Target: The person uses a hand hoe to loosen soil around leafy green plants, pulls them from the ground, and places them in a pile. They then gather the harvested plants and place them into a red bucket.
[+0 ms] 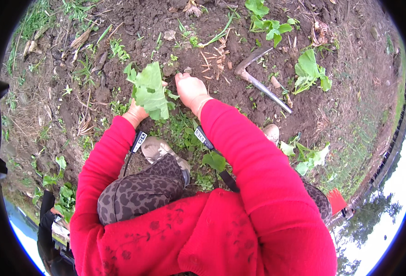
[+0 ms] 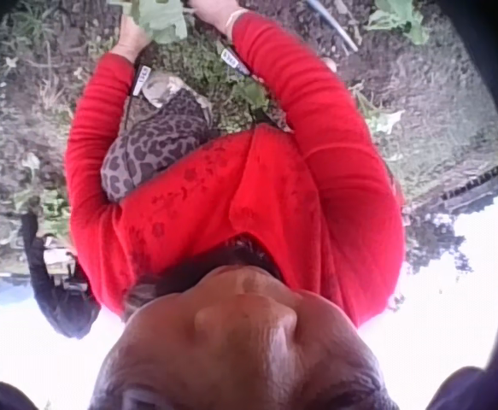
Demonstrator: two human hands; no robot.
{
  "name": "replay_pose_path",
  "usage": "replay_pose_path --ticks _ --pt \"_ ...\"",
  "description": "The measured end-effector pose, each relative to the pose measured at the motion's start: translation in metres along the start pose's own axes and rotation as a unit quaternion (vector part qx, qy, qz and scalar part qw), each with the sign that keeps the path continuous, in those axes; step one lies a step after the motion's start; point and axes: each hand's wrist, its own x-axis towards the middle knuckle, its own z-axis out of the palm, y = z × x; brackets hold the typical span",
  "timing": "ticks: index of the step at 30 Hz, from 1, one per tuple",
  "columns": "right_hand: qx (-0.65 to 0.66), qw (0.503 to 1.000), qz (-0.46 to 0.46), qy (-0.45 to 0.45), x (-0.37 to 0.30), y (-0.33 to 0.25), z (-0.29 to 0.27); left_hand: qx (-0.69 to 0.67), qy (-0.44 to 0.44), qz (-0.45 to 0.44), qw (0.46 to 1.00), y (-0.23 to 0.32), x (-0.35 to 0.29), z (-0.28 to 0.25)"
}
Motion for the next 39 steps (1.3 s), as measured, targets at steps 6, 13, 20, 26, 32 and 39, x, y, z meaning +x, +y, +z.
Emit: replay_pose_path --ticks 6,13,20,26,32,39 --pt "0.024 0.971 -0.138 0.195 0.007 0.007 -0.045 -0.047 0.007 0.020 0.999 0.008 -0.023 0.006" --pt "0.007 0.990 -0.108 0.089 0.007 -0.006 -0.028 0.386 -0.051 0.187 0.902 0.010 -0.020 -0.012" --pt "0.121 0.985 -0.087 0.093 0.019 0.001 0.003 -0.004 -0.045 0.028 0.999 0.010 -0.018 -0.007" --pt "-0.025 0.992 -0.101 -0.070 0.027 -0.016 -0.056 0.585 -0.042 0.313 0.747 0.033 -0.030 0.000" --pt "0.026 0.985 -0.075 0.150 0.103 -0.002 -0.138 0.666 0.034 0.232 0.708 0.067 -0.054 -0.003" --pt "-0.082 0.947 -0.038 0.308 0.199 -0.027 -0.160 0.624 0.128 0.289 0.715 0.095 -0.095 -0.040"
